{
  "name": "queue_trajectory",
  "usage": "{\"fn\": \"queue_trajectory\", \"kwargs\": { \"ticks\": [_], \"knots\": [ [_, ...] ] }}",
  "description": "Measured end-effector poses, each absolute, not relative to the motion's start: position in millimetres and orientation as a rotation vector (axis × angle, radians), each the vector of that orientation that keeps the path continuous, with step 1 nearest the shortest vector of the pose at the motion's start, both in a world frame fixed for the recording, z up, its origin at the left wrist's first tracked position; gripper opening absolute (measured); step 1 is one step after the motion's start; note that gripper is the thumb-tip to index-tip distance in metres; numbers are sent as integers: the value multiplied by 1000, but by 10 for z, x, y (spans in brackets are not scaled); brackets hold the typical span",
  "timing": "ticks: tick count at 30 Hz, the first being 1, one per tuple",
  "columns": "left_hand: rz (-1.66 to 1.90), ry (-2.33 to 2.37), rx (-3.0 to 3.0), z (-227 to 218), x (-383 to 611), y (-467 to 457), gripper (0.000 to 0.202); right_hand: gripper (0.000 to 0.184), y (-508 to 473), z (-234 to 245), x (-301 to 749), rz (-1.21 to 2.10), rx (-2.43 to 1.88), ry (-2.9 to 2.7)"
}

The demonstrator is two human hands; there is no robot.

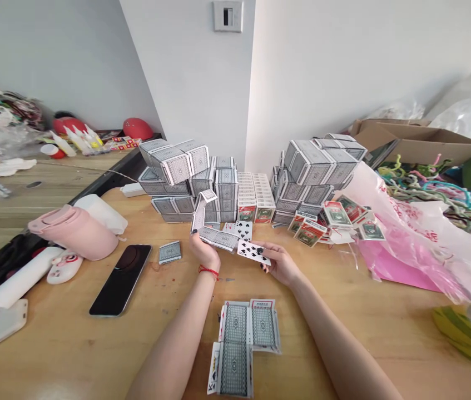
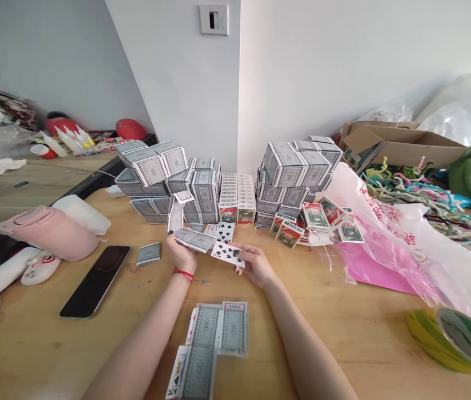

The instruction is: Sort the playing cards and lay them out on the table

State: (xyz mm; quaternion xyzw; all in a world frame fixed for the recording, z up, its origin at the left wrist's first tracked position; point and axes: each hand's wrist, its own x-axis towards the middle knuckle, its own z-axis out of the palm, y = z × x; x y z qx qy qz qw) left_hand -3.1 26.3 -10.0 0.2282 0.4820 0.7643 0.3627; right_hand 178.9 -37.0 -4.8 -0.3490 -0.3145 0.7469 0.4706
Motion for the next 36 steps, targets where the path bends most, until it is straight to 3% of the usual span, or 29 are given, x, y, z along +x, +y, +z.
{"fn": "queue_trajectory", "kwargs": {
  "ticks": [21, 36],
  "knots": [
    [1964, 1361, 779, -123, -53, 220, 31, 36, -380, -36, 1789, 1813, -895, -790],
    [2022, 1137, 880, -7, 38, 126, 26, 45, -392, -46, 1677, 1530, -1039, -899]
  ]
}}
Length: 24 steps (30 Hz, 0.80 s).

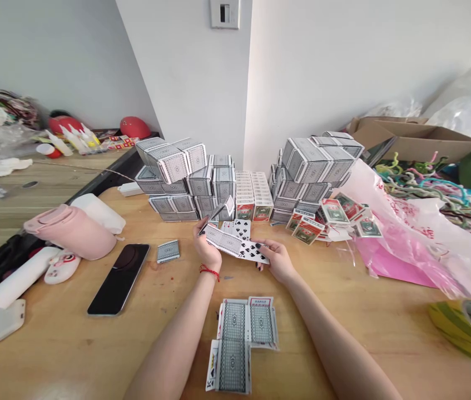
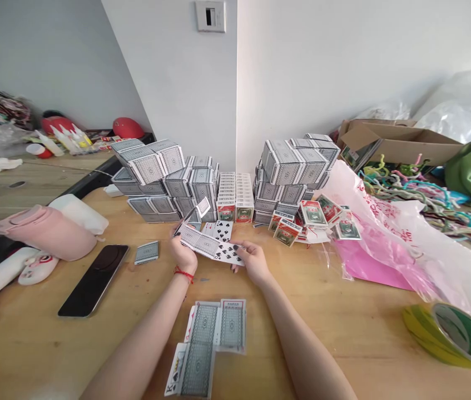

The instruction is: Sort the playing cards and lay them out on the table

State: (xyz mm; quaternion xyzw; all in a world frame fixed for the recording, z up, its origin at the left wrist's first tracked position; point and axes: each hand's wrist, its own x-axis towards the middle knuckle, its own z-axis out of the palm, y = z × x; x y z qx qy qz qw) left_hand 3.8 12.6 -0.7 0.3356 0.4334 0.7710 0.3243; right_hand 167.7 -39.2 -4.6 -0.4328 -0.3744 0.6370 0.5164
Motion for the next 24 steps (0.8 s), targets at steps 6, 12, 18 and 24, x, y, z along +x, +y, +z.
{"fn": "queue_trajectory", "kwargs": {
  "ticks": [6, 12, 18, 24],
  "knots": [
    [1823, 863, 421, -9, 55, 194, 29, 44, -421, -60, 1625, 1580, -1090, -974],
    [1686, 767, 244, 29, 105, 176, 19, 41, -472, -11, 1587, 1922, -937, -1006],
    [1630, 812, 451, 100, 210, 102, 29, 30, -492, 6, 1564, 2014, -891, -1032],
    [1645, 871, 506, 114, 230, 80, 34, 30, -514, -1, 1486, 1875, -964, -1016]
  ]
}}
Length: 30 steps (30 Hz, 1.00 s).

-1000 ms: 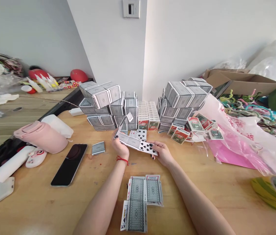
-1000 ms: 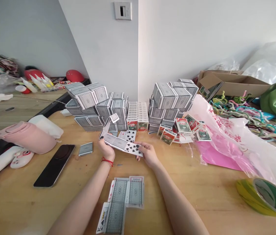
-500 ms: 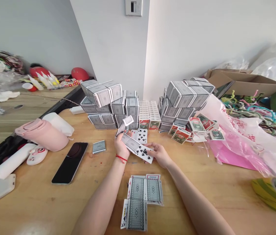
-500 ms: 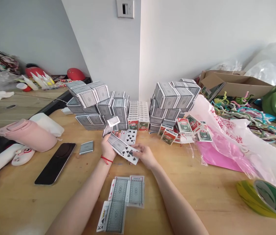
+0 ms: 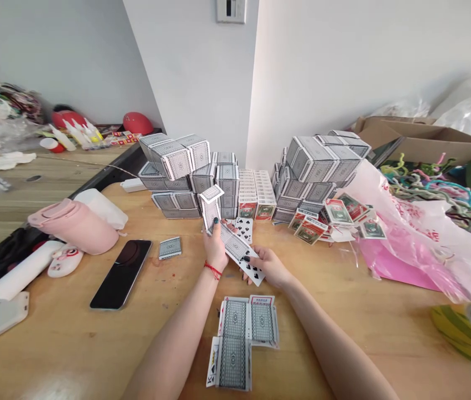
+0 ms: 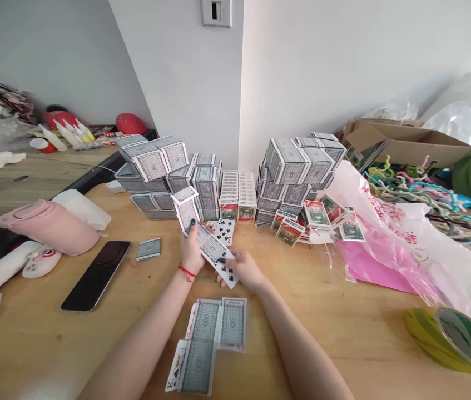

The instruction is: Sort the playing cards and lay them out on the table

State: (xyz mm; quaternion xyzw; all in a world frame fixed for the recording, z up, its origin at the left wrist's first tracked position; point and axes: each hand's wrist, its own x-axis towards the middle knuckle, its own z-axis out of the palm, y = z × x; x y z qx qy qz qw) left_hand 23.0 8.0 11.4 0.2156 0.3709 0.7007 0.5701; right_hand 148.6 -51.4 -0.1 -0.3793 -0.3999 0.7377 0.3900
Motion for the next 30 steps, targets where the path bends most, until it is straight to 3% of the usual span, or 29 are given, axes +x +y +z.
{"fn": "queue_trajectory", "kwargs": {
  "ticks": [7, 13, 22, 30],
  "knots": [
    [1582, 859, 513, 100, 264, 34, 36, 43, -506, -26, 1514, 1936, -853, -1029],
    [1716, 769, 443, 92, 113, 143, 40, 32, -511, 31, 1577, 2107, -763, -1032],
    [1709, 809, 484, 132, 190, 105, 50, 20, -487, 6, 1523, 1953, -965, -1074],
    [1667, 783, 525, 157, 290, 13, 54, 20, -480, -13, 1530, 1939, -955, -1080]
  ]
}}
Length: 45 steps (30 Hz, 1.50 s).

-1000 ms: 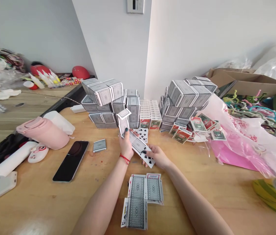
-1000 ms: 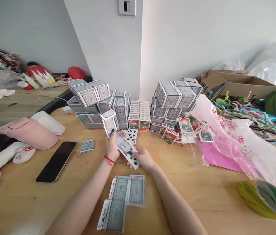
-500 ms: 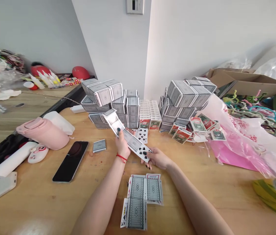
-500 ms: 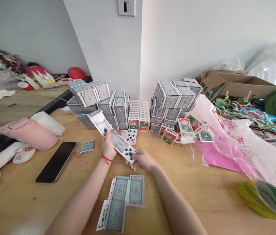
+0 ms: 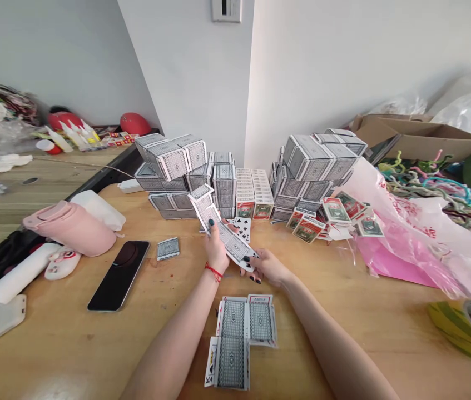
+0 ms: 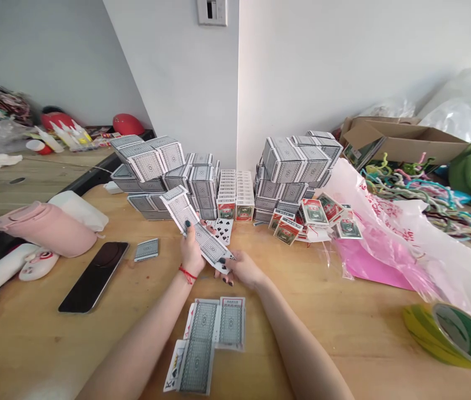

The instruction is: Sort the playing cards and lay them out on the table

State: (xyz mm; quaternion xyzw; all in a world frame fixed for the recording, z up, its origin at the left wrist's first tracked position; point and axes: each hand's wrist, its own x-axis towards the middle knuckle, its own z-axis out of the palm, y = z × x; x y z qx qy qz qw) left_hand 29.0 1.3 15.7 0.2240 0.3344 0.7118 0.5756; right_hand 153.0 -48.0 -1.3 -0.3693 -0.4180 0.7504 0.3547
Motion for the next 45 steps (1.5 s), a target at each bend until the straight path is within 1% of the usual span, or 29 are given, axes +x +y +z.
{"fn": "queue_trajectory", "kwargs": {
  "ticks": [11, 16, 20, 24, 25, 29, 30, 31, 33, 35, 39, 42, 45],
  "knots": [
    [1631, 782, 541, 130, 298, -14, 52, 27, -471, -24, 1547, 2008, -870, -1032],
    [1662, 752, 531, 143, 206, 49, 50, 40, -491, 43, 1628, 2093, -716, -1041],
    [1693, 756, 483, 146, 151, 86, 51, 37, -502, 46, 1669, 2128, -683, -1091],
    [1654, 753, 435, 140, 190, 71, 47, 36, -489, -7, 1646, 2066, -743, -1083],
    [1633, 735, 423, 144, 206, 61, 46, 39, -483, -17, 1637, 2022, -757, -1067],
    [1569, 652, 413, 177, 254, 11, 41, 61, -466, -28, 1608, 1824, -769, -1053],
    [1552, 632, 416, 185, 261, -3, 40, 61, -467, -28, 1602, 1796, -767, -1071],
    [1529, 612, 419, 190, 268, -16, 39, 57, -470, -29, 1596, 1775, -770, -1091],
    [1478, 586, 414, 190, 283, -41, 39, 43, -478, -34, 1584, 1733, -785, -1115],
    [1443, 581, 399, 181, 299, -59, 40, 34, -485, -41, 1571, 1692, -798, -1114],
    [1437, 589, 387, 173, 311, -67, 42, 22, -490, -47, 1542, 1654, -804, -1099],
    [1452, 593, 400, 192, 306, -63, 44, 19, -489, -56, 1514, 1606, -880, -1131],
    [1447, 599, 421, 213, 315, -69, 46, 23, -486, -79, 1482, 1576, -978, -1132]
  ]
}}
